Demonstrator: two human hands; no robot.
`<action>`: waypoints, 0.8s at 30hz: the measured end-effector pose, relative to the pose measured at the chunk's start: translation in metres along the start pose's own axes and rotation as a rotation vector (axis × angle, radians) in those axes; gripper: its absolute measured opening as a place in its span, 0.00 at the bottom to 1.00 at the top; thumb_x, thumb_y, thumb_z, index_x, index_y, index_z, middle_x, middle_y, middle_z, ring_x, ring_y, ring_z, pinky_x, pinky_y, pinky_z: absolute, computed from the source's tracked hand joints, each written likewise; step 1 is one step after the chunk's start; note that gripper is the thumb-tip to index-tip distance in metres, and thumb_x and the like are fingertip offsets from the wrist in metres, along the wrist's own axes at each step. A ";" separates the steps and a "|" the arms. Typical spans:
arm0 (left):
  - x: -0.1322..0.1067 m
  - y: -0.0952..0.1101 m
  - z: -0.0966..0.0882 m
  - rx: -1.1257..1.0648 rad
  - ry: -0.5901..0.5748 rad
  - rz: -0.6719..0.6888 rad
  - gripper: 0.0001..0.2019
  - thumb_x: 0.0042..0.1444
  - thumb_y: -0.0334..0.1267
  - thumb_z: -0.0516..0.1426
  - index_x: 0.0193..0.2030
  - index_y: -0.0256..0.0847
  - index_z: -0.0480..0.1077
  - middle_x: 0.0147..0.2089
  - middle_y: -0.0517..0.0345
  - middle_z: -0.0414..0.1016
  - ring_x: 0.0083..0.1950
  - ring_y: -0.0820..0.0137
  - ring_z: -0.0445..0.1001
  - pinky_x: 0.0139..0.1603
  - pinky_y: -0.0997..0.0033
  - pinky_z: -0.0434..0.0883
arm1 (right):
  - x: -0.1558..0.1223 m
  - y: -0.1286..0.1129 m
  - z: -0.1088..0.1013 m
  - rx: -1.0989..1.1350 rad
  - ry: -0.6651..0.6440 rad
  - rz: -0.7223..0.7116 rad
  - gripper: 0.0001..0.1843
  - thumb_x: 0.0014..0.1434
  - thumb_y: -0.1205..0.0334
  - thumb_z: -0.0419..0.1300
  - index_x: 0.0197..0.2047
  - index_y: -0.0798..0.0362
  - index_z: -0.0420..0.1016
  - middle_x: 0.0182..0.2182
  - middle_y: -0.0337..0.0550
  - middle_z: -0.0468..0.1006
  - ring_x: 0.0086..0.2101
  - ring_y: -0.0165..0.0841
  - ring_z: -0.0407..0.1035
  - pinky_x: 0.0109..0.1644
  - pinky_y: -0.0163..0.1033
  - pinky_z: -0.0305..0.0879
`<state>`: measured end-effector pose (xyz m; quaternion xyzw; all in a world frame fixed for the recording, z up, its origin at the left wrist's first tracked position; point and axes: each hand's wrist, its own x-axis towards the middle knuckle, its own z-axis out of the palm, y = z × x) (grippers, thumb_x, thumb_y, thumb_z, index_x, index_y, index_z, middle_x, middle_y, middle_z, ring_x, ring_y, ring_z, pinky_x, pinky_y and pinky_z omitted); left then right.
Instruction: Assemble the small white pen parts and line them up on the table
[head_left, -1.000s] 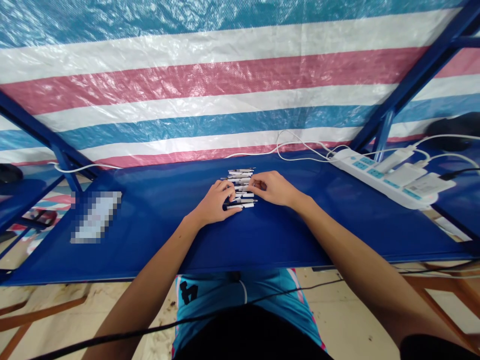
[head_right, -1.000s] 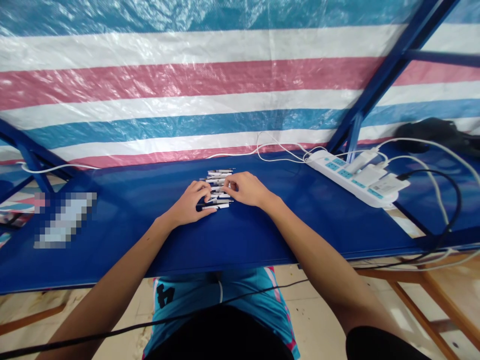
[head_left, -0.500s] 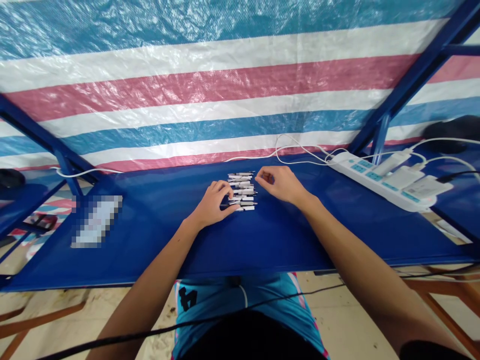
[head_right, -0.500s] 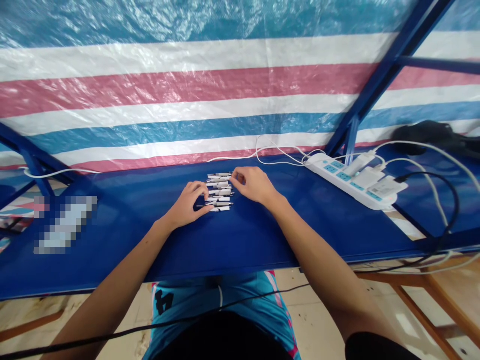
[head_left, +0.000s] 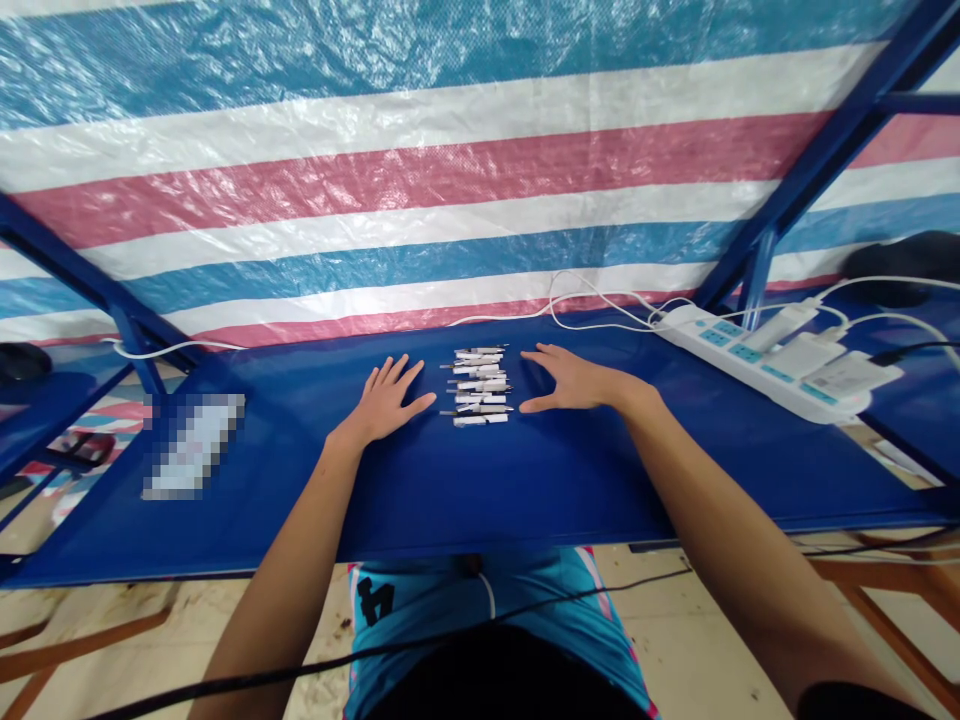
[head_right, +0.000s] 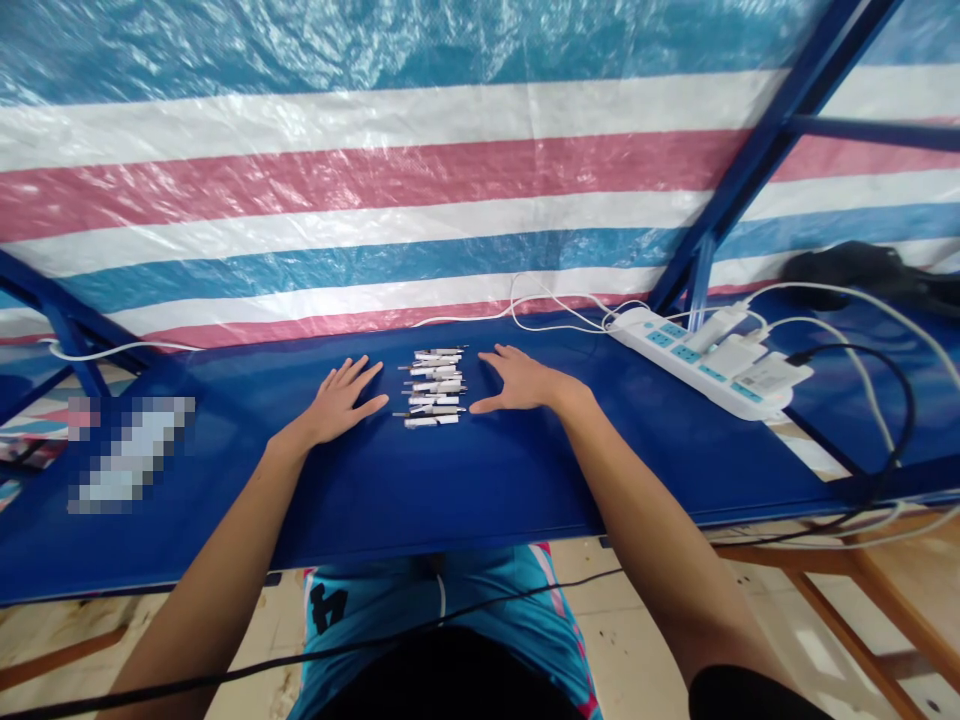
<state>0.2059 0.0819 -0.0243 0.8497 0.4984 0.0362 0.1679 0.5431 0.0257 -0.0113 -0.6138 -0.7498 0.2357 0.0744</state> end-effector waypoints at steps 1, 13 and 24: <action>0.000 0.002 0.000 0.026 -0.004 0.000 0.43 0.65 0.70 0.44 0.79 0.46 0.51 0.83 0.48 0.42 0.82 0.45 0.37 0.78 0.36 0.41 | 0.000 -0.002 0.001 -0.022 -0.032 0.016 0.65 0.44 0.24 0.67 0.77 0.48 0.56 0.76 0.55 0.53 0.74 0.64 0.41 0.76 0.66 0.48; -0.002 0.018 0.000 0.233 -0.039 -0.076 0.36 0.71 0.61 0.40 0.81 0.50 0.43 0.83 0.57 0.37 0.83 0.50 0.37 0.79 0.40 0.41 | 0.003 -0.009 0.007 -0.122 -0.142 0.032 0.75 0.43 0.18 0.61 0.81 0.48 0.36 0.79 0.53 0.36 0.75 0.62 0.25 0.76 0.70 0.32; -0.002 0.009 0.008 0.208 0.042 -0.009 0.36 0.71 0.62 0.41 0.80 0.50 0.48 0.82 0.55 0.42 0.82 0.50 0.41 0.79 0.40 0.44 | 0.003 -0.003 0.010 -0.118 -0.141 0.027 0.75 0.44 0.18 0.60 0.81 0.48 0.35 0.79 0.52 0.34 0.75 0.61 0.23 0.76 0.70 0.30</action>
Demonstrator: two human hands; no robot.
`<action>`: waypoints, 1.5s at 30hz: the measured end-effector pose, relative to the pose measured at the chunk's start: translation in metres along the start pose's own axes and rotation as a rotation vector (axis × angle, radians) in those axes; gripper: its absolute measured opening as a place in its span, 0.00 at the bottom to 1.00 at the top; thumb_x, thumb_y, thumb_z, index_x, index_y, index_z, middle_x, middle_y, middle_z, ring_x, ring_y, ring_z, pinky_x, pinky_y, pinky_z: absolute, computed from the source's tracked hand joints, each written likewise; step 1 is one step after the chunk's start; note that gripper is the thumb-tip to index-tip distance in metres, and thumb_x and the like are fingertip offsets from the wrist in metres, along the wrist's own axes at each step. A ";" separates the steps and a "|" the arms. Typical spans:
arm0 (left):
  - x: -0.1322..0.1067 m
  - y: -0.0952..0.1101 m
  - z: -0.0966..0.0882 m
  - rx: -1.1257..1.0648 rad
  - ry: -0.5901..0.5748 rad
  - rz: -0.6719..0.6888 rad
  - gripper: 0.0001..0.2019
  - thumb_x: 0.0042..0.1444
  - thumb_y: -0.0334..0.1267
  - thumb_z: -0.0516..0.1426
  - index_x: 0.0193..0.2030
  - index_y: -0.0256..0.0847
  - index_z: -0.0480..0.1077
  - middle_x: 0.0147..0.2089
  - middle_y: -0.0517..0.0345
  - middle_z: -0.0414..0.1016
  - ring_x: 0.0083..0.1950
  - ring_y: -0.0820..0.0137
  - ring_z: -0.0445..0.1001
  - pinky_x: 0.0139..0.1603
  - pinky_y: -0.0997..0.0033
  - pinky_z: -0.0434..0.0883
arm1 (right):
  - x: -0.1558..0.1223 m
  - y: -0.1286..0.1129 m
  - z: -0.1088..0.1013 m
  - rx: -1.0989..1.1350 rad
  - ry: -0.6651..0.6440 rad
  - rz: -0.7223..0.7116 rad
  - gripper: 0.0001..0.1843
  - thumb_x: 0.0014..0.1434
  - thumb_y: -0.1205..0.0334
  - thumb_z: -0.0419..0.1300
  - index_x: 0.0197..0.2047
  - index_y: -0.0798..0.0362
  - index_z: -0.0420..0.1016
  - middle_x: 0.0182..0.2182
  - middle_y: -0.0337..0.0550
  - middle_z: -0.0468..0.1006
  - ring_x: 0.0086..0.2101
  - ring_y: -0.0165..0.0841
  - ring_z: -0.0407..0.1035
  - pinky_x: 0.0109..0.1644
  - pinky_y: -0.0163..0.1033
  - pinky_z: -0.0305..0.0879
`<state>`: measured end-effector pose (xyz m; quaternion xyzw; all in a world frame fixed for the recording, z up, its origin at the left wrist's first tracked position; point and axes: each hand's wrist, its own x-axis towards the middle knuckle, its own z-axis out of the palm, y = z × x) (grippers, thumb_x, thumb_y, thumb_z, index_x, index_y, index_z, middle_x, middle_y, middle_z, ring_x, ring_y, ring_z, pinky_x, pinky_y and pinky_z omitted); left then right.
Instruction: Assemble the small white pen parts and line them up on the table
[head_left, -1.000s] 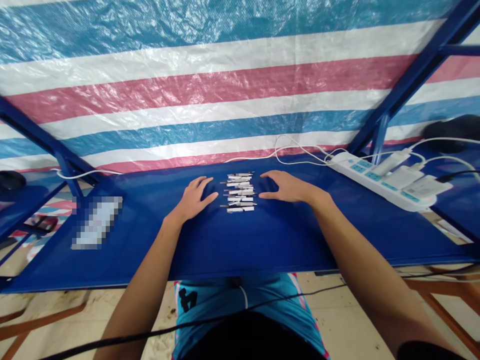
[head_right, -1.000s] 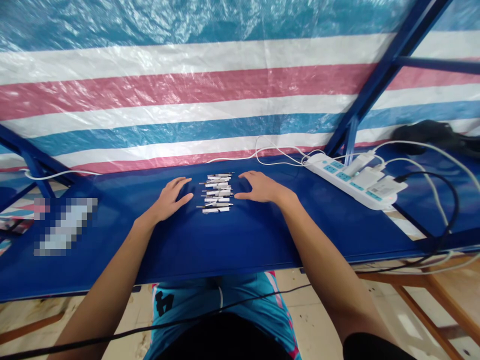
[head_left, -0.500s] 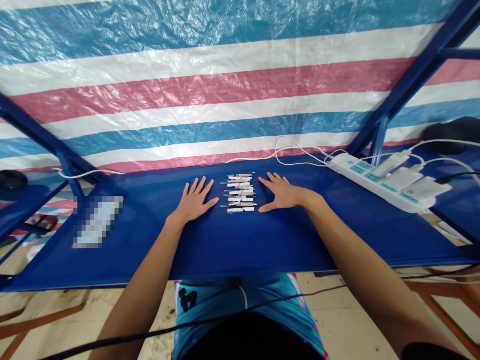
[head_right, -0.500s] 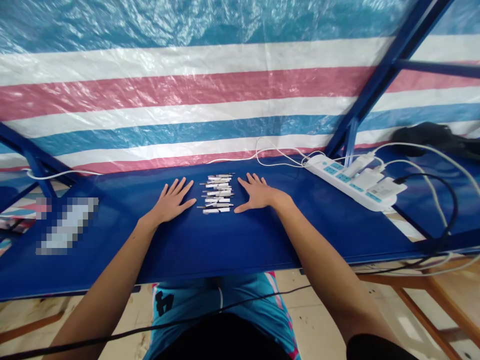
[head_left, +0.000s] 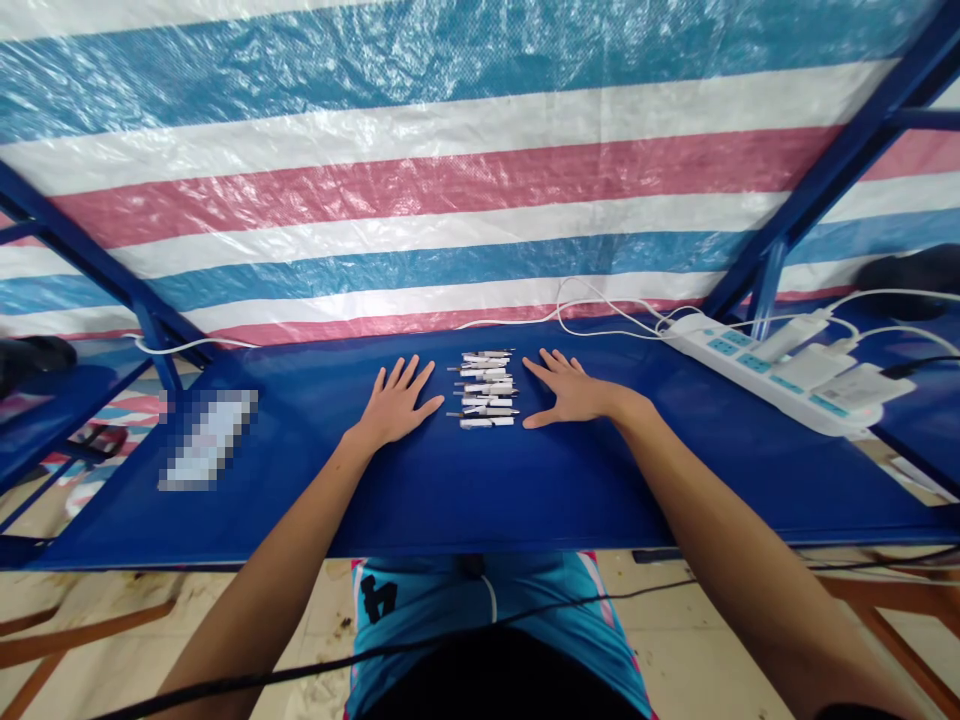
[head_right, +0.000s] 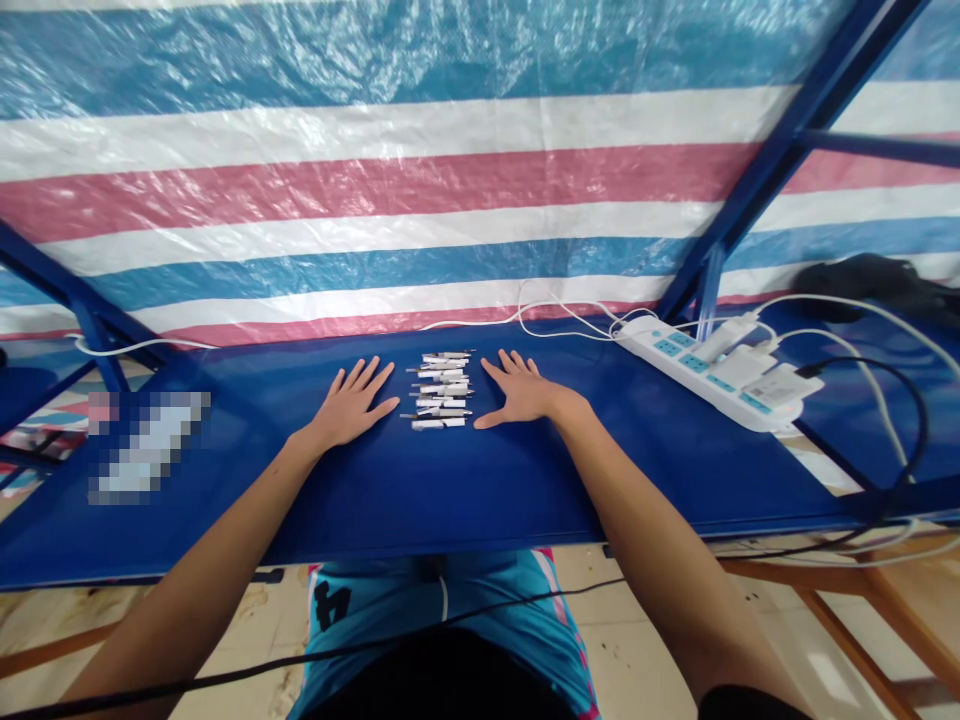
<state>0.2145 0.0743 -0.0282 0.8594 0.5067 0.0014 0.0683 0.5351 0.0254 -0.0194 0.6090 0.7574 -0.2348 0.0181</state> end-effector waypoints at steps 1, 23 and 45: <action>0.000 0.000 0.001 0.001 0.009 -0.007 0.35 0.71 0.61 0.41 0.80 0.50 0.48 0.82 0.56 0.42 0.82 0.50 0.41 0.79 0.40 0.44 | 0.000 0.000 0.000 0.001 0.002 -0.006 0.75 0.44 0.17 0.60 0.81 0.47 0.35 0.79 0.51 0.34 0.75 0.61 0.23 0.76 0.70 0.30; 0.001 -0.013 0.002 -0.139 0.056 0.039 0.32 0.71 0.59 0.43 0.77 0.52 0.58 0.81 0.57 0.49 0.82 0.54 0.45 0.79 0.42 0.45 | 0.000 0.001 0.000 -0.017 0.033 -0.015 0.72 0.44 0.18 0.60 0.81 0.45 0.38 0.79 0.51 0.38 0.75 0.61 0.27 0.77 0.70 0.33; -0.001 -0.009 -0.003 -0.109 0.014 0.026 0.31 0.72 0.55 0.44 0.77 0.49 0.56 0.81 0.53 0.48 0.82 0.53 0.44 0.79 0.41 0.46 | -0.004 -0.007 -0.005 -0.003 0.014 0.032 0.73 0.44 0.19 0.62 0.81 0.47 0.39 0.79 0.52 0.37 0.75 0.62 0.26 0.77 0.70 0.32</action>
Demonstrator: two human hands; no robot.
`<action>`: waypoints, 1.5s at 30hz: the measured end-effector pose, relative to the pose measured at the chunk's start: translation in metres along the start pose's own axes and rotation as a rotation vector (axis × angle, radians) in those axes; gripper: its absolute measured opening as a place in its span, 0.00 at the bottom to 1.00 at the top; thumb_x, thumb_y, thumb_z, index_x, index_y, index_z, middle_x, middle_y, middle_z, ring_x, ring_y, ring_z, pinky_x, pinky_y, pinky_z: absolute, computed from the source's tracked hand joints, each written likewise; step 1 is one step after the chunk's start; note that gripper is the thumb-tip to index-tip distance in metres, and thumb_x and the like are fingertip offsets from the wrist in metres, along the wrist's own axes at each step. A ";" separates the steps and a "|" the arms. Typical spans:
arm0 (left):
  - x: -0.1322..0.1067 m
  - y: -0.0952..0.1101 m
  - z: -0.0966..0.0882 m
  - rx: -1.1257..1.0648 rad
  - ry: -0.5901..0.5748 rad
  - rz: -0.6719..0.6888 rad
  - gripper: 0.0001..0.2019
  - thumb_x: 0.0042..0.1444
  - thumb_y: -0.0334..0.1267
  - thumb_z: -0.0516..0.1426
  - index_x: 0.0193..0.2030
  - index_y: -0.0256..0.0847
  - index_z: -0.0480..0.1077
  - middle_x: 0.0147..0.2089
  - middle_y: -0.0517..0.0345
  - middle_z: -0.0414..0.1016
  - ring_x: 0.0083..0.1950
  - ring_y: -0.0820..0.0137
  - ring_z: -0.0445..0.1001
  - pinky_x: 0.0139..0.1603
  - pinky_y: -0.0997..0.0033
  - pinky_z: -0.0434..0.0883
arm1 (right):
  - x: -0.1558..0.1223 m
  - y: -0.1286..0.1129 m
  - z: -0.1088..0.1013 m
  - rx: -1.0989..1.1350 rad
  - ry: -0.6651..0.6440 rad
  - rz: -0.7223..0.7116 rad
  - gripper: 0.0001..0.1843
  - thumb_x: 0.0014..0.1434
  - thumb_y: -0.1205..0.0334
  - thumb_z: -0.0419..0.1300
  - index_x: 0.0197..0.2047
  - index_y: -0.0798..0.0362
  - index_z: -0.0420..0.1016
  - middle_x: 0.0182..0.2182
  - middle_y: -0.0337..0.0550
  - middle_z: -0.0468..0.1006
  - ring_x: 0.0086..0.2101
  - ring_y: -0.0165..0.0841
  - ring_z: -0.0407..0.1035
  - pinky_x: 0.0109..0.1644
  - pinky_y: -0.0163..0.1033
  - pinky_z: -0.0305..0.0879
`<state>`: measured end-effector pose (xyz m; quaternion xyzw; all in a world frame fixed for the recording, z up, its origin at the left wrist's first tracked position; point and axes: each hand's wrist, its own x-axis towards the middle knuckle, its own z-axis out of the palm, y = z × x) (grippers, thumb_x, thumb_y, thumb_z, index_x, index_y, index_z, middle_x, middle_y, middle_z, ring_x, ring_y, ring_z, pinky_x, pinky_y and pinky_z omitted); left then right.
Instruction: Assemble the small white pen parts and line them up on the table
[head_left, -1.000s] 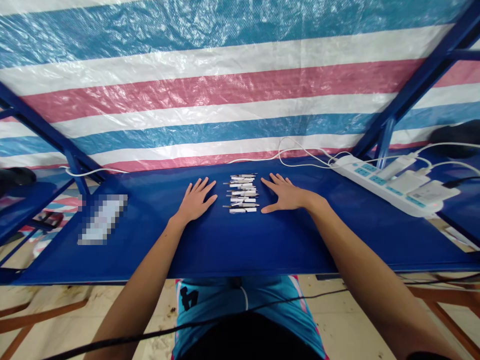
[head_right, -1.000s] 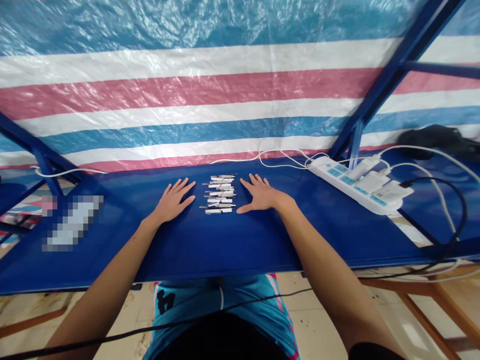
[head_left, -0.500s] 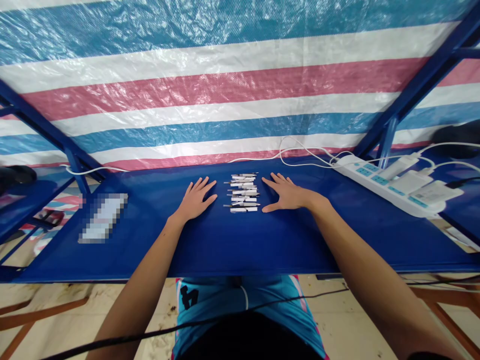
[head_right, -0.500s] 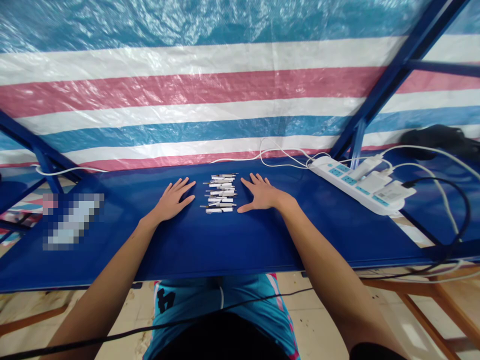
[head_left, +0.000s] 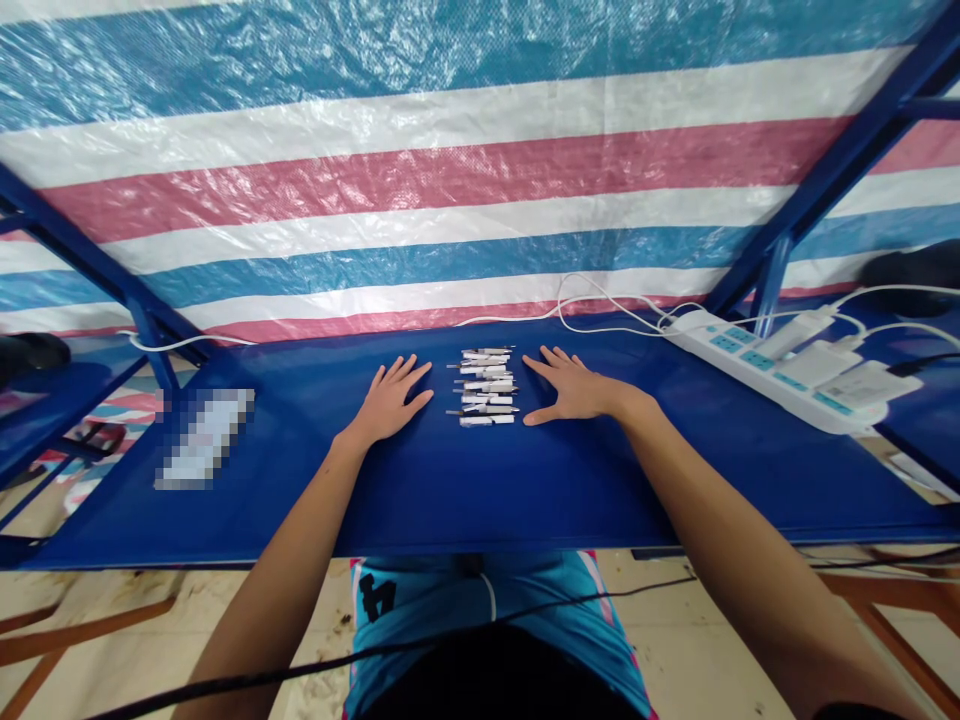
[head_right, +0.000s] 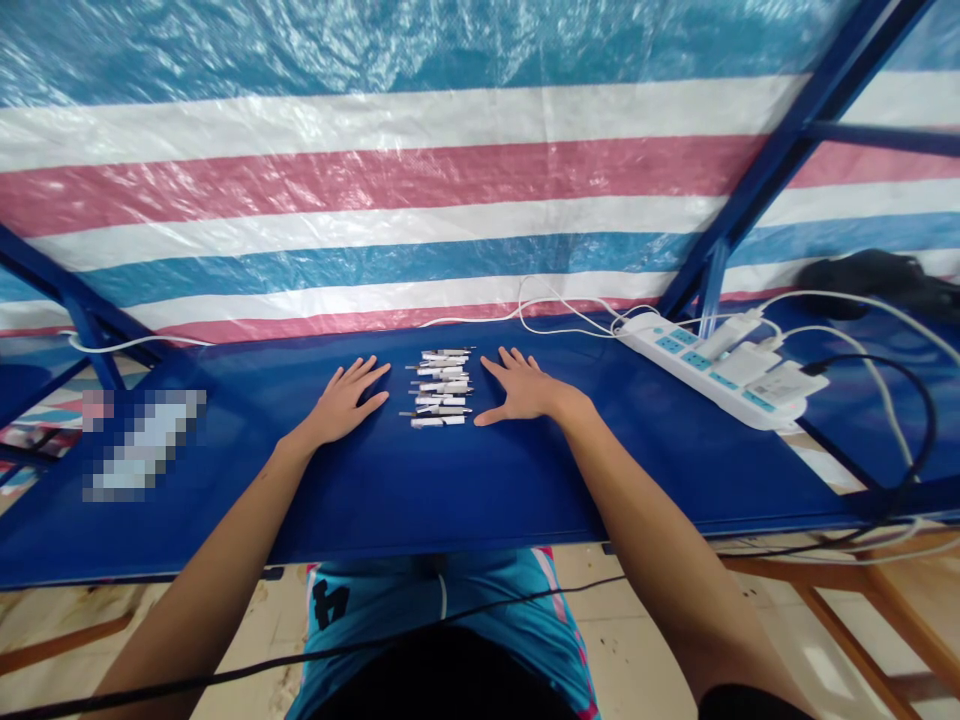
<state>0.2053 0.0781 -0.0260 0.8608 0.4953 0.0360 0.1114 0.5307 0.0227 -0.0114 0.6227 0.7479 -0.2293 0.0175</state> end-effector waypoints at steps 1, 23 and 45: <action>0.000 0.000 0.000 0.002 -0.001 -0.002 0.31 0.72 0.55 0.44 0.77 0.48 0.56 0.81 0.52 0.48 0.82 0.53 0.44 0.79 0.41 0.46 | 0.000 0.001 0.001 -0.001 0.006 -0.011 0.72 0.44 0.19 0.61 0.81 0.46 0.39 0.79 0.51 0.38 0.75 0.62 0.27 0.77 0.70 0.33; -0.004 -0.002 0.002 -0.066 0.050 0.030 0.30 0.71 0.55 0.45 0.75 0.49 0.61 0.80 0.52 0.53 0.81 0.53 0.48 0.79 0.40 0.46 | -0.002 -0.003 -0.001 0.015 0.005 -0.011 0.74 0.44 0.17 0.60 0.81 0.48 0.40 0.79 0.53 0.37 0.75 0.62 0.26 0.76 0.71 0.33; -0.003 0.000 0.002 -0.090 0.097 0.037 0.25 0.71 0.50 0.48 0.70 0.47 0.67 0.77 0.50 0.62 0.79 0.52 0.54 0.78 0.39 0.51 | -0.004 -0.006 -0.004 0.000 -0.004 0.026 0.74 0.44 0.18 0.61 0.81 0.51 0.40 0.79 0.54 0.37 0.75 0.63 0.27 0.77 0.69 0.34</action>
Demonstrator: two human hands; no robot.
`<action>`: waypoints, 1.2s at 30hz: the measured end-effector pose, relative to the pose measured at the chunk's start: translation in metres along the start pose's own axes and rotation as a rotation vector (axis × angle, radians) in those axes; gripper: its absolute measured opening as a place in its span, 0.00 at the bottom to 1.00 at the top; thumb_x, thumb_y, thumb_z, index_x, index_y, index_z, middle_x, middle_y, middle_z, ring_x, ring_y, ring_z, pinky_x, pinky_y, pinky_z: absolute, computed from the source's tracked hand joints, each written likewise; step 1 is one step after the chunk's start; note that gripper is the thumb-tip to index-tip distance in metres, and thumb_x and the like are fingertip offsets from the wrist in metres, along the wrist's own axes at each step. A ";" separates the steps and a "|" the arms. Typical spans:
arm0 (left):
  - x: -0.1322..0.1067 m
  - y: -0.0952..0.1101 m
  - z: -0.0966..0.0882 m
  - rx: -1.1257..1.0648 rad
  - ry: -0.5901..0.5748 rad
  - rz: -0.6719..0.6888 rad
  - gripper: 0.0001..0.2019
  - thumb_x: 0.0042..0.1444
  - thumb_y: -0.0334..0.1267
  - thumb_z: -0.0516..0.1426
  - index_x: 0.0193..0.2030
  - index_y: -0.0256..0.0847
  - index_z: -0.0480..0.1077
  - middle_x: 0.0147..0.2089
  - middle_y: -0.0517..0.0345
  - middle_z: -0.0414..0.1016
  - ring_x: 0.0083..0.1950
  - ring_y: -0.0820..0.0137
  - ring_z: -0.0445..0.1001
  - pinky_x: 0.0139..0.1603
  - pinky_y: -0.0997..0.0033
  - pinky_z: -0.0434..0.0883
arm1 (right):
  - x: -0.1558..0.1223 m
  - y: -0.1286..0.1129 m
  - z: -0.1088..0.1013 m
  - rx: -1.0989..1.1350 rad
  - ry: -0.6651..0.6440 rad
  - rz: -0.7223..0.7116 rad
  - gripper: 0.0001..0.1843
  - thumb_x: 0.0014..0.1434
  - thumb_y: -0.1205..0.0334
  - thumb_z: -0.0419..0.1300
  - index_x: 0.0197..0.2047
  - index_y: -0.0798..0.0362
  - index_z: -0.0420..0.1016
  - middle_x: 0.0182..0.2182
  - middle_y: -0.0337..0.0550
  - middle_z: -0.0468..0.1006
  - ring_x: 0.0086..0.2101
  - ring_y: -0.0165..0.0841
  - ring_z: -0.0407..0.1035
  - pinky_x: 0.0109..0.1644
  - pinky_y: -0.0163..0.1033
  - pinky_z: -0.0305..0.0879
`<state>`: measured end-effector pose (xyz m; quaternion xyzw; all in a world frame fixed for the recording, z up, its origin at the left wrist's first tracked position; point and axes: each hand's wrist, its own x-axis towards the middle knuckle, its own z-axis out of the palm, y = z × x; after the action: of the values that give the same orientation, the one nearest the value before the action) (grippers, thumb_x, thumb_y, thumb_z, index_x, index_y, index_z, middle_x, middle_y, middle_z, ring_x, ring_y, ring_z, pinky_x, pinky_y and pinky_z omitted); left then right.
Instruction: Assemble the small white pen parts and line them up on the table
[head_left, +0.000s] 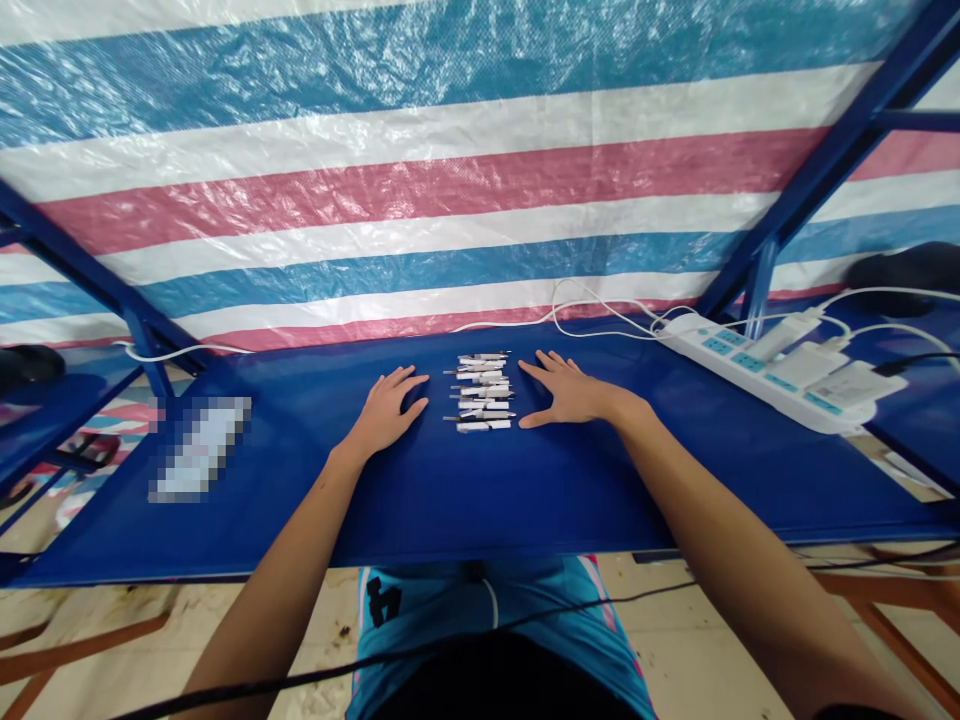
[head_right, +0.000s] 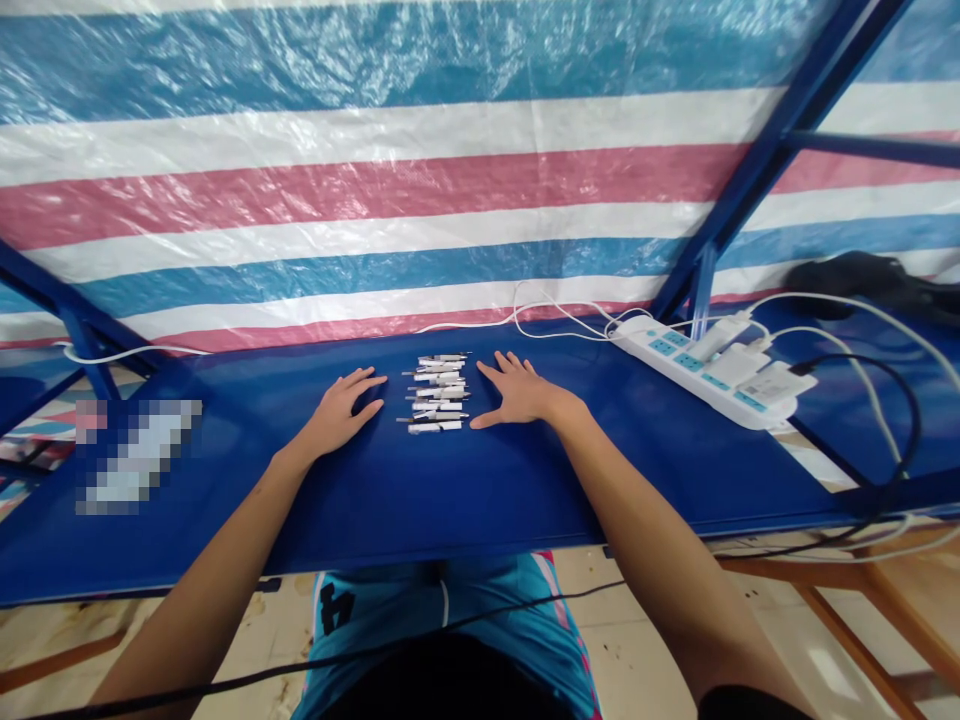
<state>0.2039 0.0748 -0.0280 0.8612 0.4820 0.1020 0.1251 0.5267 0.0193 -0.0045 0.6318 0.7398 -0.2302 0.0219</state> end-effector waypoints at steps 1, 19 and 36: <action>0.000 0.000 0.000 -0.006 0.014 0.007 0.25 0.71 0.50 0.48 0.69 0.46 0.68 0.76 0.50 0.63 0.79 0.53 0.56 0.78 0.41 0.53 | 0.000 0.000 0.000 -0.002 0.001 0.001 0.73 0.44 0.19 0.61 0.81 0.51 0.40 0.79 0.54 0.37 0.75 0.62 0.27 0.77 0.68 0.34; 0.000 0.013 -0.002 -0.315 0.311 0.233 0.14 0.67 0.40 0.51 0.39 0.43 0.78 0.42 0.52 0.85 0.46 0.60 0.81 0.51 0.59 0.77 | 0.009 0.014 0.009 0.001 0.061 -0.063 0.68 0.48 0.19 0.60 0.81 0.45 0.44 0.79 0.52 0.42 0.75 0.62 0.31 0.77 0.69 0.37; -0.004 0.022 0.003 -0.281 0.241 0.316 0.14 0.65 0.38 0.52 0.38 0.41 0.79 0.31 0.57 0.80 0.30 0.68 0.74 0.36 0.69 0.72 | 0.017 0.024 0.016 0.001 0.112 -0.099 0.61 0.53 0.22 0.58 0.80 0.43 0.48 0.78 0.51 0.46 0.75 0.62 0.35 0.76 0.70 0.42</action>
<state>0.2206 0.0599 -0.0243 0.8817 0.3336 0.2885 0.1675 0.5421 0.0311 -0.0321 0.6062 0.7702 -0.1955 -0.0313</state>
